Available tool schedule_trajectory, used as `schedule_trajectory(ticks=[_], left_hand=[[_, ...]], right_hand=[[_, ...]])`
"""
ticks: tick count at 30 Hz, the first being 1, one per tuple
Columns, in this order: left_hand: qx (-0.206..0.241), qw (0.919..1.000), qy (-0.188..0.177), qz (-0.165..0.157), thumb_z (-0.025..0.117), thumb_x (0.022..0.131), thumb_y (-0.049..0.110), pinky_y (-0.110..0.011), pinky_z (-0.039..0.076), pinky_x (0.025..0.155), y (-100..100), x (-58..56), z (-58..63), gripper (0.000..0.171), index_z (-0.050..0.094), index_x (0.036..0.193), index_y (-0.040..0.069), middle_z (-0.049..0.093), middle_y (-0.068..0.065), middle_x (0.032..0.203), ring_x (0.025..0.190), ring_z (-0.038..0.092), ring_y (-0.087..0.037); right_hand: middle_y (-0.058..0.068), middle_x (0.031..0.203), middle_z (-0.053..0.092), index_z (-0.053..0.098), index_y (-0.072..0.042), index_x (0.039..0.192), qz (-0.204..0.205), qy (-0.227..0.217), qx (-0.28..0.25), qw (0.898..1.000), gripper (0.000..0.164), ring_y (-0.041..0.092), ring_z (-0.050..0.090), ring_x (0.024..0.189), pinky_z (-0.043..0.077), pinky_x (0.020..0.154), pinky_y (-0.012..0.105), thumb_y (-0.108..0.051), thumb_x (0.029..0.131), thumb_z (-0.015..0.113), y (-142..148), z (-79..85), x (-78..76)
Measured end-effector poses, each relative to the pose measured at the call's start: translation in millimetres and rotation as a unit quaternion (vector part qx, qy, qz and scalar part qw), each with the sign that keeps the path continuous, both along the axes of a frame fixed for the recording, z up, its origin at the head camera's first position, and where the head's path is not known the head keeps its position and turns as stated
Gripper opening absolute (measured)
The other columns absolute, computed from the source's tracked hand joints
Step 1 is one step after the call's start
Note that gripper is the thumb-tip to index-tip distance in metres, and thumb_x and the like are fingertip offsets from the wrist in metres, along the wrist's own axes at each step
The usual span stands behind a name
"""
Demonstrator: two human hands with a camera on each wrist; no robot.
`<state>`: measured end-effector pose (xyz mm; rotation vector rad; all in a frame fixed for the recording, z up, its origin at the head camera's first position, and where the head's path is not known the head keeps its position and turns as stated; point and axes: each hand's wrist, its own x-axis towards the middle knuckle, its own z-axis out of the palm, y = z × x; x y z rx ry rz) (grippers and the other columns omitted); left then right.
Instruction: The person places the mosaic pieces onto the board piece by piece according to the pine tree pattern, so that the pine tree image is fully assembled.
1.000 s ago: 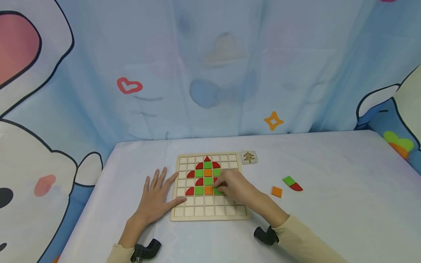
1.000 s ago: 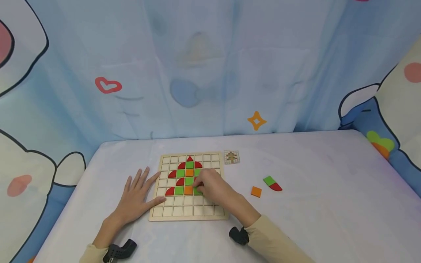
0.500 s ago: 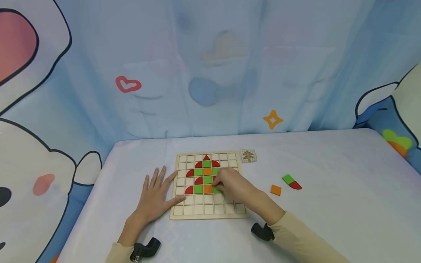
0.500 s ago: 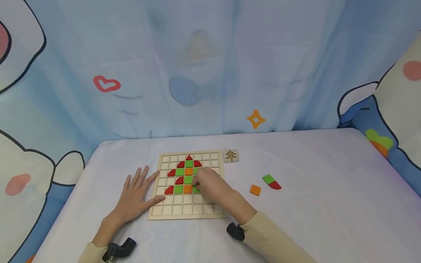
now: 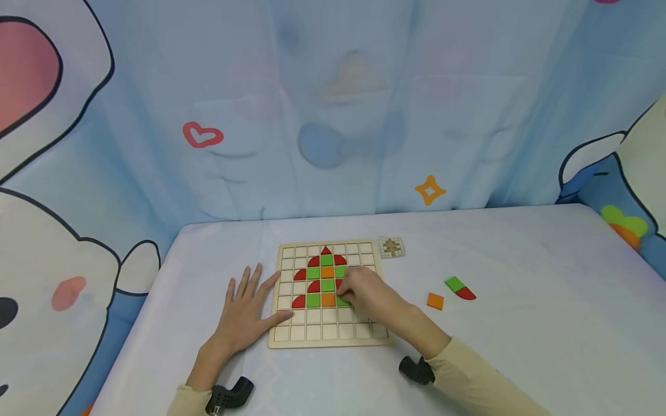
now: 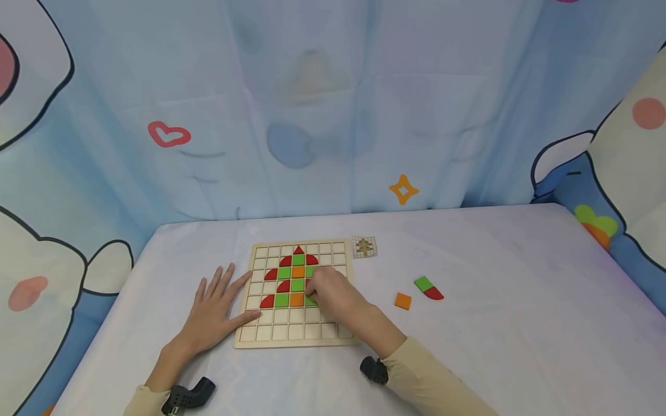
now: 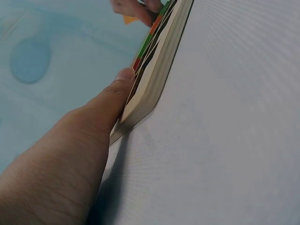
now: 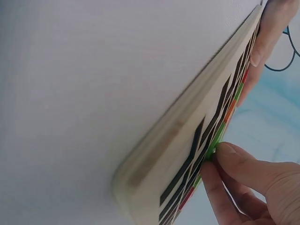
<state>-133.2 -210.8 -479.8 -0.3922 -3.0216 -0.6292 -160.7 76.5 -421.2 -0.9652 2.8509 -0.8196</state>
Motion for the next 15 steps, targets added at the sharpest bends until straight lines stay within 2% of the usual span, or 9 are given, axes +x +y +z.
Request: schedule_trajectory(ticks=[6,11,15], left_hand=[[0.002,1.0,0.003,-0.004,0.065,0.092,0.066,-0.069,0.001,0.124,0,1.2,0.1,0.089,0.04,0.163,0.019,0.02,-0.02,0.172,0.16,0.007,-0.044],[0.001,1.0,0.0,-0.002,0.064,0.092,0.067,-0.069,0.001,0.124,0,1.0,-0.2,0.089,0.04,0.163,0.02,0.019,-0.02,0.172,0.16,0.006,-0.044],[0.0,1.0,-0.001,0.0,0.064,0.092,0.067,-0.068,0.001,0.124,1,0.9,0.6,0.089,0.039,0.163,0.019,0.019,-0.02,0.172,0.16,0.006,-0.044]], right_hand=[[0.004,0.093,0.07,0.082,0.002,0.101,-0.001,-0.038,-0.025,0.999,0.016,0.016,0.064,0.085,0.056,0.072,0.021,0.009,0.087,0.079,8,-3.7,1.8],[0.004,0.107,0.074,0.08,-0.002,0.11,0.04,-0.09,-0.091,0.991,0.018,0.016,0.068,0.095,0.059,0.082,0.024,0.003,0.094,0.074,29,-4.5,2.1],[0.004,0.11,0.075,0.079,-0.004,0.111,0.038,-0.101,-0.121,0.987,0.017,0.017,0.07,0.1,0.06,0.089,0.028,0.001,0.096,0.072,48,-2.7,5.7]])
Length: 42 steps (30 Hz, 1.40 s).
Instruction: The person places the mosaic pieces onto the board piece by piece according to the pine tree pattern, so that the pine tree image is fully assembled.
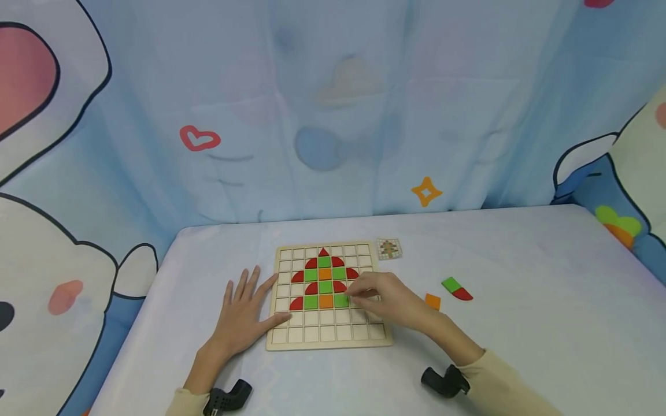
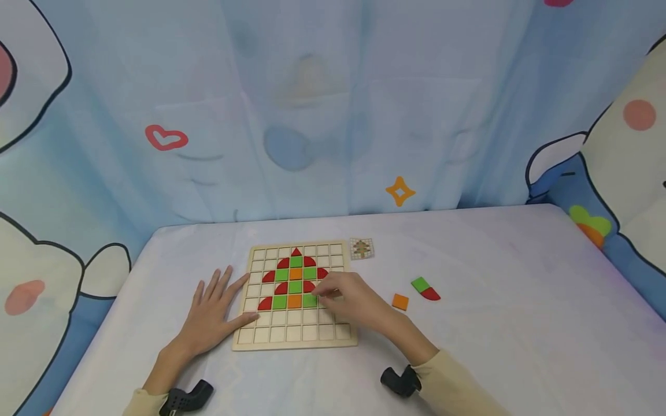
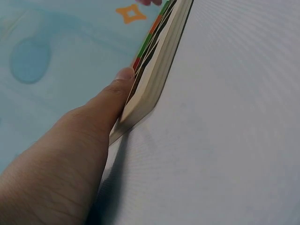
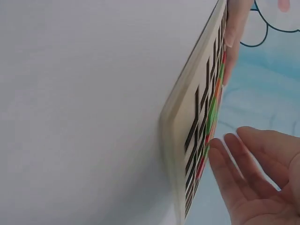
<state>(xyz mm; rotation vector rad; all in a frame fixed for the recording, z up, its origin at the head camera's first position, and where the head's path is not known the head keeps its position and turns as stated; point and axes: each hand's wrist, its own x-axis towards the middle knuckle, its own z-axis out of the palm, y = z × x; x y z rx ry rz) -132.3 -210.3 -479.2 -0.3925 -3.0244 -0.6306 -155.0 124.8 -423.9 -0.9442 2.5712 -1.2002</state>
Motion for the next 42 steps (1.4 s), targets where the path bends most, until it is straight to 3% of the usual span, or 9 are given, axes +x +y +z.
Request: schedule_trajectory(ticks=[6,13,21,27,33,39,42], left_hand=[[0.001,1.0,0.001,-0.001,0.064,0.092,0.066,-0.067,0.0,0.125,1,0.1,1.0,0.089,0.039,0.163,0.019,0.019,-0.02,0.172,0.16,0.006,-0.044],[0.004,1.0,0.002,-0.001,0.065,0.092,0.066,-0.068,0.001,0.124,0,0.8,0.3,0.088,0.04,0.163,0.019,0.019,-0.02,0.172,0.16,0.007,-0.044],[0.002,1.0,0.0,0.001,0.064,0.092,0.066,-0.068,0.001,0.124,1,0.8,0.4,0.089,0.04,0.163,0.019,0.019,-0.02,0.172,0.16,0.006,-0.044],[-0.002,1.0,0.002,0.002,0.064,0.092,0.067,-0.068,0.001,0.124,1,0.3,-0.2,0.089,0.04,0.163,0.019,0.019,-0.02,0.172,0.16,0.007,-0.044],[0.0,1.0,0.004,0.003,0.065,0.091,0.066,-0.068,0.0,0.125,1,0.2,-1.2,0.09,0.04,0.163,0.019,0.019,-0.02,0.173,0.16,0.006,-0.044],[0.004,0.9999,0.011,0.002,0.065,0.091,0.066,-0.068,0.0,0.124,0,0.3,-1.5,0.089,0.04,0.163,0.019,0.019,-0.02,0.172,0.16,0.007,-0.044],[0.005,0.9999,0.009,0.0,0.065,0.092,0.066,-0.068,0.001,0.124,0,0.3,-1.4,0.089,0.041,0.163,0.019,0.02,-0.02,0.172,0.16,0.007,-0.044]], right_hand=[[0.002,0.106,0.074,0.079,-0.005,0.109,-0.067,0.029,-0.012,0.997,0.019,0.021,0.072,0.1,0.061,0.09,0.037,0.003,0.093,0.075,42,5.8,8.5],[0.008,0.108,0.072,0.078,-0.002,0.111,-0.166,0.048,0.053,0.984,0.024,0.031,0.071,0.102,0.06,0.09,0.047,0.004,0.089,0.079,103,11.3,8.1],[0.026,0.116,0.066,0.073,0.006,0.118,-0.223,0.038,0.121,0.966,0.038,0.043,0.066,0.101,0.059,0.086,0.057,-0.002,0.084,0.085,151,1.9,13.7],[0.025,0.112,0.066,0.071,0.009,0.117,-0.238,0.016,0.137,0.961,0.04,0.042,0.064,0.098,0.059,0.087,0.058,-0.001,0.082,0.087,161,-6.1,13.2],[0.017,0.105,0.07,0.076,0.004,0.108,-0.227,0.031,0.133,0.964,0.027,0.035,0.067,0.092,0.061,0.083,0.052,0.002,0.083,0.085,162,-10.2,11.4],[0.009,0.096,0.069,0.077,0.003,0.103,-0.219,0.02,0.136,0.966,0.023,0.024,0.062,0.083,0.057,0.068,0.027,0.004,0.082,0.085,161,-7.9,8.0],[0.006,0.092,0.067,0.077,0.004,0.101,-0.22,0.006,0.136,0.966,0.021,0.022,0.059,0.081,0.051,0.063,0.022,0.003,0.082,0.085,162,-6.8,7.7]])
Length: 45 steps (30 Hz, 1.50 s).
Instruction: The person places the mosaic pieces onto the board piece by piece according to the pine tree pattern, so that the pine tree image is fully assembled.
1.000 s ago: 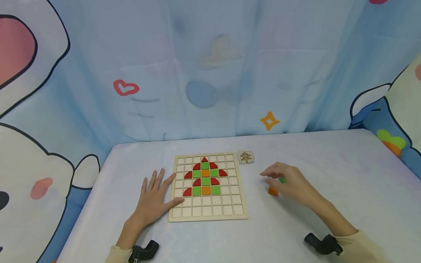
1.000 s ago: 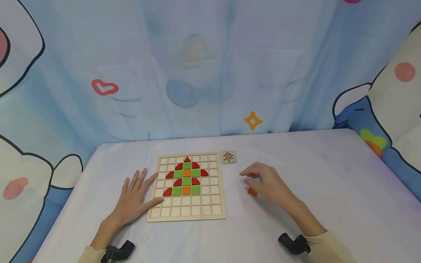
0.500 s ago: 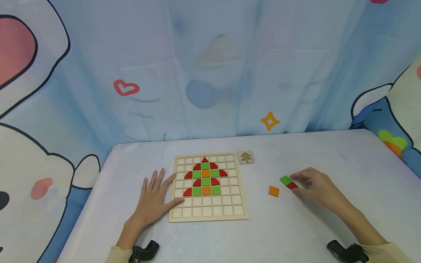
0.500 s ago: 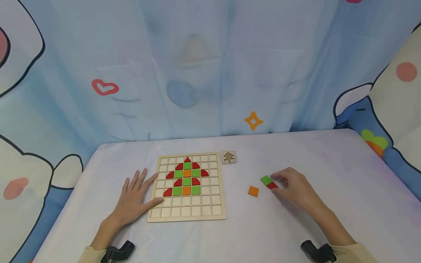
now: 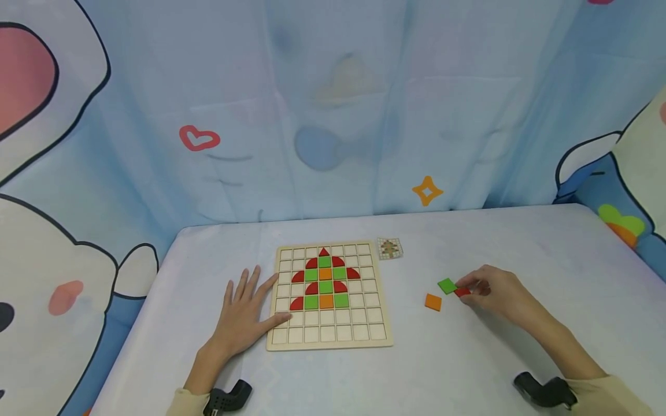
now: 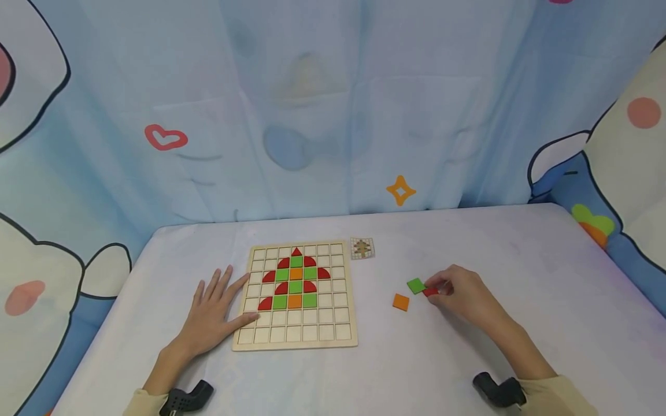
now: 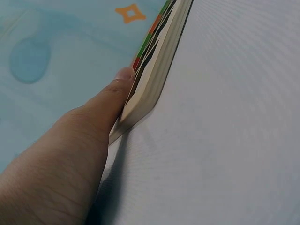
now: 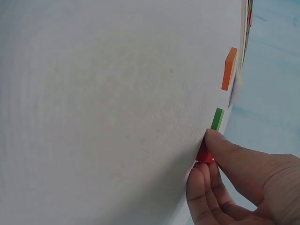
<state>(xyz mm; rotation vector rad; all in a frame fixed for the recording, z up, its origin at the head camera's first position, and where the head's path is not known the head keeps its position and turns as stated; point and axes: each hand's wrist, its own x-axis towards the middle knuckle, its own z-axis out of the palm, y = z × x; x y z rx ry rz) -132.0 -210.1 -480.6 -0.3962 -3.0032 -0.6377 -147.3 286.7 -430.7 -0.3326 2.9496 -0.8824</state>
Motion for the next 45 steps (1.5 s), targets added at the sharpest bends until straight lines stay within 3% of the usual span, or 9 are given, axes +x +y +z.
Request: schedule_trajectory(ticks=[6,14,19,26,33,39,45], left_hand=[[-0.005,1.0,-0.001,0.001,0.065,0.092,0.066,-0.068,0.001,0.124,-1,-0.1,-0.8,0.088,0.04,0.163,0.02,0.019,-0.02,0.172,0.16,0.007,-0.044],[-0.003,1.0,-0.003,0.002,0.065,0.092,0.066,-0.068,0.0,0.124,-3,0.4,-2.0,0.089,0.039,0.164,0.02,0.018,-0.019,0.173,0.16,0.006,-0.043],[0.0,1.0,-0.003,0.002,0.066,0.091,0.065,-0.068,0.0,0.124,-3,-0.1,-2.5,0.09,0.039,0.164,0.02,0.018,-0.02,0.173,0.16,0.006,-0.043],[0.005,1.0,-0.004,-0.002,0.066,0.091,0.065,-0.068,0.0,0.124,1,-0.9,-0.8,0.089,0.04,0.163,0.02,0.018,-0.02,0.173,0.16,0.005,-0.043],[0.001,1.0,-0.004,-0.003,0.065,0.091,0.065,-0.068,0.0,0.124,3,-1.9,-1.8,0.089,0.039,0.164,0.02,0.018,-0.02,0.173,0.16,0.005,-0.043],[0.0,1.0,-0.003,-0.001,0.066,0.091,0.065,-0.068,0.0,0.125,2,-1.2,0.4,0.089,0.04,0.163,0.019,0.018,-0.02,0.173,0.16,0.006,-0.043],[-0.001,1.0,-0.005,0.003,0.066,0.091,0.065,-0.067,-0.001,0.125,1,0.2,2.1,0.089,0.04,0.163,0.019,0.018,-0.02,0.173,0.16,0.005,-0.043]], right_hand=[[0.002,0.085,0.063,0.078,0.002,0.094,-0.005,-0.008,-0.008,1.0,0.014,0.021,0.059,0.08,0.052,0.062,0.021,0.002,0.082,0.086,-1,1.6,0.1],[-0.002,0.08,0.064,0.076,-0.001,0.091,0.027,0.006,0.008,1.0,0.016,0.018,0.055,0.075,0.051,0.062,0.021,0.005,0.08,0.086,-16,7.9,1.5],[-0.003,0.081,0.063,0.081,0.001,0.095,0.071,0.033,-0.008,0.997,0.017,0.013,0.056,0.073,0.052,0.062,0.022,0.006,0.079,0.086,-43,15.1,2.2],[-0.005,0.078,0.06,0.072,-0.007,0.086,0.109,0.013,-0.057,0.992,0.019,0.011,0.054,0.073,0.051,0.061,0.024,0.006,0.081,0.084,-91,22.2,-3.7],[-0.009,0.069,0.06,0.067,-0.014,0.075,0.15,-0.004,-0.073,0.986,0.027,0.007,0.053,0.064,0.049,0.058,0.022,0.003,0.079,0.088,-124,22.9,-7.3],[-0.008,0.077,0.063,0.078,-0.005,0.09,0.176,-0.013,-0.1,0.979,0.015,0.008,0.055,0.071,0.052,0.063,0.021,0.004,0.081,0.086,-138,21.7,-7.7],[-0.005,0.08,0.06,0.083,0.0,0.103,0.196,-0.032,-0.113,0.973,0.022,0.007,0.055,0.073,0.05,0.061,0.02,0.006,0.082,0.082,-148,17.4,-7.3]])
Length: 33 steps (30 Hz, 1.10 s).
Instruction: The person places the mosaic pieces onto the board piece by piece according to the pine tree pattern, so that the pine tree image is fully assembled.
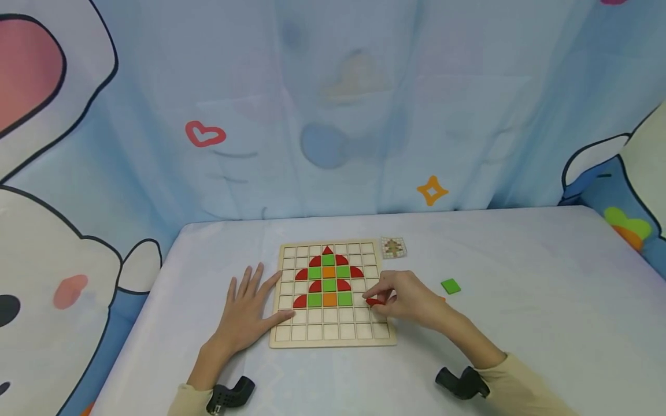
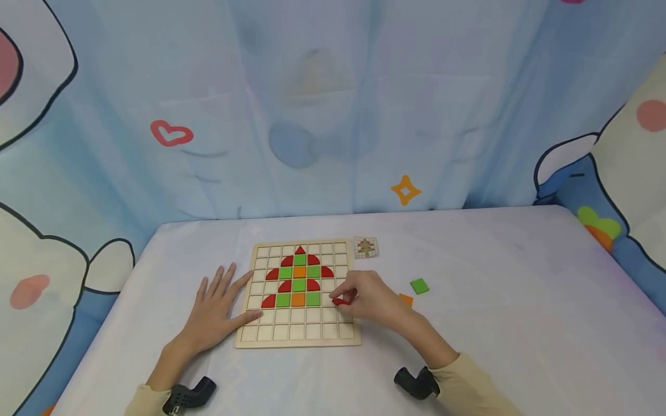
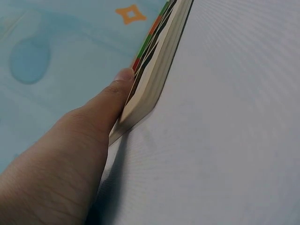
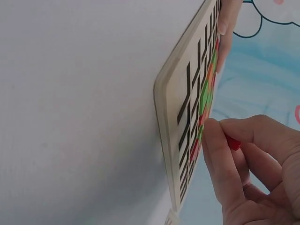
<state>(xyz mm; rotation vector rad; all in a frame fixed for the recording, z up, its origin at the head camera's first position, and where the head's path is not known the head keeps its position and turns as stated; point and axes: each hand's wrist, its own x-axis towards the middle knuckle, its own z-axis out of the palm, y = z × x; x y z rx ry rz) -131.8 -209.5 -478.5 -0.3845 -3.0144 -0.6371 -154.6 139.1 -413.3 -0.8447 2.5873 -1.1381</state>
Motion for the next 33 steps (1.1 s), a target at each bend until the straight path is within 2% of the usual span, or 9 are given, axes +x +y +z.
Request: schedule_trajectory(ticks=[4,10,16,24,33], left_hand=[[0.003,1.0,-0.003,0.0,0.066,0.091,0.064,-0.067,-0.002,0.125,-1,0.2,-1.5,0.089,0.039,0.164,0.019,0.017,-0.02,0.173,0.16,0.004,-0.043],[0.001,1.0,-0.003,0.002,0.066,0.091,0.065,-0.067,-0.001,0.125,-2,0.4,-3.6,0.09,0.039,0.164,0.02,0.018,-0.02,0.173,0.16,0.005,-0.042],[0.001,1.0,-0.003,0.003,0.066,0.091,0.066,-0.067,-0.001,0.125,-3,0.4,-4.7,0.09,0.039,0.164,0.02,0.018,-0.019,0.173,0.16,0.005,-0.042],[0.002,1.0,-0.006,0.001,0.065,0.091,0.067,-0.067,-0.001,0.125,-2,0.0,-2.9,0.089,0.039,0.164,0.021,0.017,-0.019,0.173,0.16,0.005,-0.042],[-0.004,1.0,-0.007,0.002,0.066,0.091,0.066,-0.066,-0.002,0.125,-1,-2.6,-1.7,0.09,0.038,0.164,0.021,0.016,-0.018,0.173,0.161,0.003,-0.041]], right_hand=[[-0.005,0.08,0.06,0.084,-0.004,0.1,0.001,-0.011,-0.005,1.0,0.02,0.009,0.054,0.073,0.047,0.059,0.019,0.006,0.083,0.081,-3,-5.1,0.7],[-0.005,0.086,0.072,0.081,-0.006,0.092,-0.012,-0.01,-0.027,0.999,0.013,0.008,0.064,0.076,0.058,0.069,0.021,0.0,0.082,0.087,-7,-10.1,0.7],[-0.003,0.085,0.075,0.084,-0.004,0.093,-0.043,0.007,-0.038,0.998,0.01,0.009,0.066,0.077,0.059,0.07,0.022,-0.002,0.083,0.087,-14,-12.9,-1.1],[0.0,0.087,0.075,0.083,-0.001,0.096,-0.054,0.024,-0.018,0.998,0.011,0.009,0.064,0.075,0.057,0.066,0.021,0.005,0.087,0.081,-23,-13.1,-5.5],[0.001,0.087,0.077,0.083,-0.003,0.094,-0.058,0.038,0.003,0.998,0.013,0.008,0.063,0.074,0.056,0.065,0.02,0.007,0.086,0.081,-28,-14.4,-8.8]])
